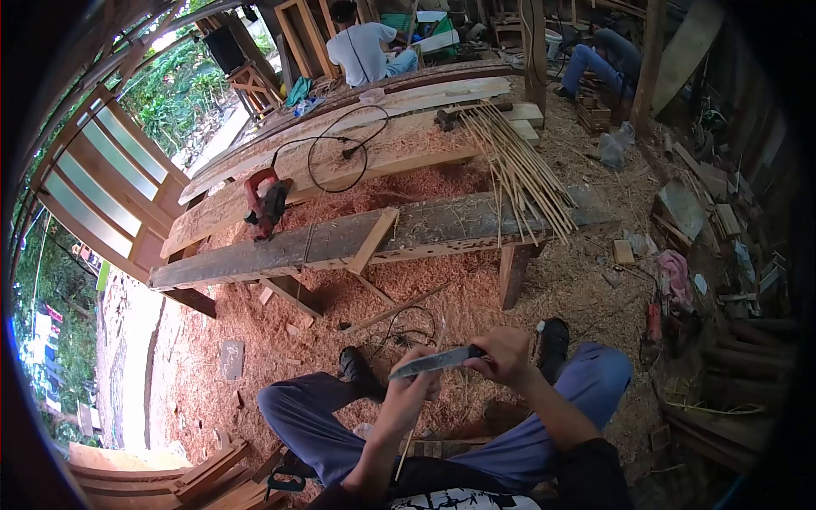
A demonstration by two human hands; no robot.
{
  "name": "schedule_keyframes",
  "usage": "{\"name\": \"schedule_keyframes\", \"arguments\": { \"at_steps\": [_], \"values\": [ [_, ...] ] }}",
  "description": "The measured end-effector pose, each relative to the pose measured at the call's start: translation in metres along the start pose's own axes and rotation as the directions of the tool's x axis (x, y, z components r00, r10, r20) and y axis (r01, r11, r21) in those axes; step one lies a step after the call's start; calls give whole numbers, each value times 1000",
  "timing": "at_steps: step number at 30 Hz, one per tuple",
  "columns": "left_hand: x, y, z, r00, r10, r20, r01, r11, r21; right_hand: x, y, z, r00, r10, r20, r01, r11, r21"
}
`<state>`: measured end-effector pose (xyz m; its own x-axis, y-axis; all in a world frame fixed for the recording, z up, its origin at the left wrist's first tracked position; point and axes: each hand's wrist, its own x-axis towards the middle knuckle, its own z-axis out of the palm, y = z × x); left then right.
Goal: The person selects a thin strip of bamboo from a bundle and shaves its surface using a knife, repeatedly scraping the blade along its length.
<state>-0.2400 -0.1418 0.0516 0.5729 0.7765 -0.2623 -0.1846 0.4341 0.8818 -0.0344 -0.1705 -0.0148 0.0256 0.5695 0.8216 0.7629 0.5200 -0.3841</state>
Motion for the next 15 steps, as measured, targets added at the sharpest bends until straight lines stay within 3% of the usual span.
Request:
{"name": "schedule_keyframes", "arguments": {
  "at_steps": [5,8,10,13,14,15],
  "values": [
    [1,-1,19,996,-91,-3,91,990,112,9,15,-9,991,100,-85,-94,993,71],
    [-2,5,13,990,-109,85,104,992,65,18,30,-22,977,164,-138,-167,986,-9],
    [-3,12,12,991,-131,19,128,984,122,20,37,-27,994,-11,-108,-11,979,-202],
    [-8,23,4,992,-123,-25,126,979,160,20,44,-28,988,-14,-155,-24,971,-238],
    [-12,29,2,993,-107,-48,114,979,171,16,59,-35,947,220,-234,-274,934,-228],
    [-25,41,-9,989,-117,-92,134,970,204,12,78,-48,845,437,-309,-507,838,-200]
  ]
}}
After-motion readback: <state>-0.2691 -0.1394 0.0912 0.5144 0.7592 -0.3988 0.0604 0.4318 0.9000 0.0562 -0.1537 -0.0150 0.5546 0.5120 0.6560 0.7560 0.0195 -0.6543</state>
